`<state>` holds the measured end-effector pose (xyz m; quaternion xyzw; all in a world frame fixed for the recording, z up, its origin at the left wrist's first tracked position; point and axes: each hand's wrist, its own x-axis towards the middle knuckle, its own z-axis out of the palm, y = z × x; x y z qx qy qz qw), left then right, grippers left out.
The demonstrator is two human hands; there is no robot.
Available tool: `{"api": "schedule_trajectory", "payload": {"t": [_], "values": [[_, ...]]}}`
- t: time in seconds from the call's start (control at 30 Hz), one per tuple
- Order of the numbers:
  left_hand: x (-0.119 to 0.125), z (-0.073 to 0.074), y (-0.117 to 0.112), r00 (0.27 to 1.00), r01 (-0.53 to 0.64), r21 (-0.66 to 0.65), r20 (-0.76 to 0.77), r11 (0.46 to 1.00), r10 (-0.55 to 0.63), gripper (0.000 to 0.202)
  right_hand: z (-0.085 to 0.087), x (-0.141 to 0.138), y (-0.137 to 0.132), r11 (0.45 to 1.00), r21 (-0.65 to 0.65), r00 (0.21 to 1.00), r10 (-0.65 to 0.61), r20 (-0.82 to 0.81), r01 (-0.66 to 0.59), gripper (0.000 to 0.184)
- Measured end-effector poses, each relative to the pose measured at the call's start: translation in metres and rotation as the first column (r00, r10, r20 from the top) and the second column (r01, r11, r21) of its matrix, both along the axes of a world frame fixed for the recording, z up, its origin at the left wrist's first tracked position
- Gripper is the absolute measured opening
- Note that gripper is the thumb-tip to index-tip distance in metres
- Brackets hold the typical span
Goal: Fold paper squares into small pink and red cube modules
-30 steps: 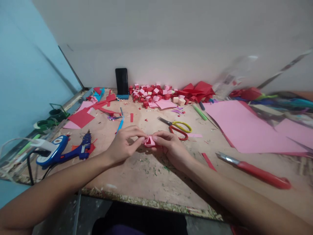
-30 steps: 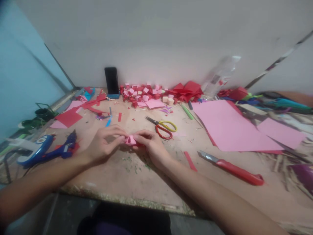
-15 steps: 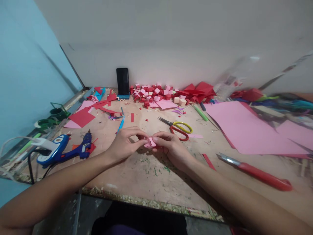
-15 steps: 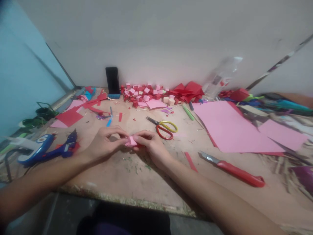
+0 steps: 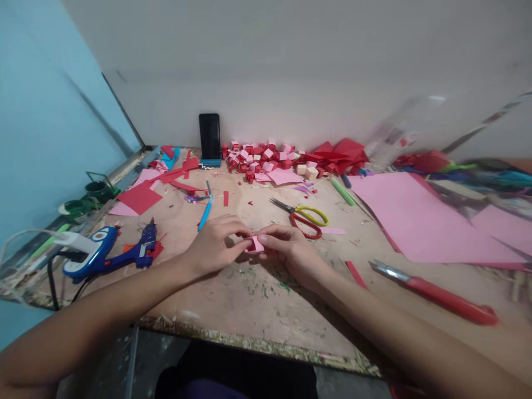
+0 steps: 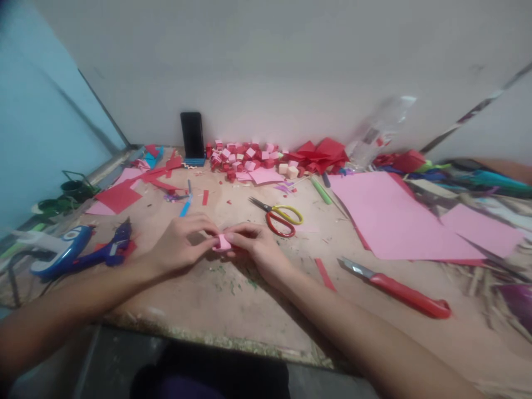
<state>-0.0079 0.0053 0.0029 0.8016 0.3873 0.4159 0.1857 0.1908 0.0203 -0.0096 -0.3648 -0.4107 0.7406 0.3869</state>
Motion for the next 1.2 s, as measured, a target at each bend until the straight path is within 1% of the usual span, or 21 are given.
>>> {"api": "schedule_trajectory", "payload": {"t": [0.23,0.43,0.53,0.6,0.7,0.83,0.9,0.93,0.97,1.0,1.03,1.07,1.1,1.13,1.17,1.2], "values": [[-0.002,-0.005,0.001,0.999,0.025,0.05,-0.041,0.998,-0.023,0.012,-0.001,-0.001,-0.001,0.999,0.04,0.998,0.005,0.068,-0.008,0.02],[-0.003,-0.001,-0.004,0.998,0.029,0.162,-0.053,0.986,-0.021,0.018,0.002,-0.004,-0.005,1.0,0.028,0.999,0.013,0.034,-0.014,0.022],[-0.002,-0.002,-0.004,0.999,0.027,0.2,-0.041,0.98,-0.019,0.016,0.004,-0.005,-0.007,0.999,0.006,0.999,0.036,-0.002,-0.036,0.027],[-0.001,-0.004,-0.003,0.999,0.013,0.209,-0.036,0.978,-0.006,0.013,0.005,-0.004,-0.007,0.999,-0.004,0.999,0.05,0.004,-0.05,0.028],[0.0,-0.007,-0.001,0.999,0.018,0.164,-0.043,0.986,-0.011,0.01,0.004,-0.003,-0.006,0.998,-0.008,0.998,0.056,0.028,-0.056,0.03],[0.0,-0.008,0.0,0.999,0.034,0.025,0.007,0.999,-0.034,0.019,0.002,-0.002,-0.005,0.999,0.007,0.997,0.054,0.057,-0.054,0.033],[0.0,-0.006,0.0,0.997,0.021,-0.033,0.071,0.999,-0.019,0.021,0.004,-0.003,-0.005,0.995,0.055,0.991,0.073,0.116,-0.08,0.031],[-0.001,-0.005,0.0,0.994,0.008,-0.058,0.106,0.998,-0.001,0.022,0.008,-0.002,-0.005,0.99,0.107,0.982,0.076,0.172,-0.095,0.029],[-0.002,-0.003,0.0,0.99,-0.009,-0.082,0.139,0.997,0.021,0.021,0.013,-0.002,-0.005,0.977,0.183,0.967,0.065,0.247,-0.112,0.026],[-0.002,-0.002,0.0,0.984,-0.031,-0.103,0.173,0.994,0.049,0.021,0.021,-0.001,-0.005,0.951,0.281,0.943,0.028,0.331,-0.126,0.023],[-0.003,0.0,0.001,0.975,-0.059,-0.124,0.204,0.991,0.083,0.021,0.031,0.002,-0.005,0.907,0.397,0.909,-0.039,0.414,-0.142,0.02],[-0.004,0.001,0.001,0.966,-0.089,-0.145,0.23,0.985,0.121,0.021,0.043,0.005,-0.006,0.839,0.517,0.87,-0.121,0.478,-0.168,0.017],[-0.004,0.002,0.002,0.955,-0.117,-0.167,0.251,0.979,0.157,0.02,0.057,0.01,-0.008,0.764,0.62,0.838,-0.211,0.504,-0.18,0.016],[-0.005,0.003,0.003,0.946,-0.137,-0.191,0.265,0.972,0.185,0.02,0.072,0.016,-0.012,0.692,0.694,0.811,-0.281,0.514,-0.2,0.016],[-0.005,0.003,0.005,0.94,-0.149,-0.219,0.272,0.964,0.207,0.019,0.085,0.023,-0.02,0.633,0.743,0.788,-0.337,0.516,-0.216,0.016],[-0.005,0.002,0.007,0.936,-0.154,-0.249,0.272,0.956,0.222,0.019,0.096,0.031,-0.03,0.586,0.777,0.773,-0.375,0.512,-0.23,0.014]]}}
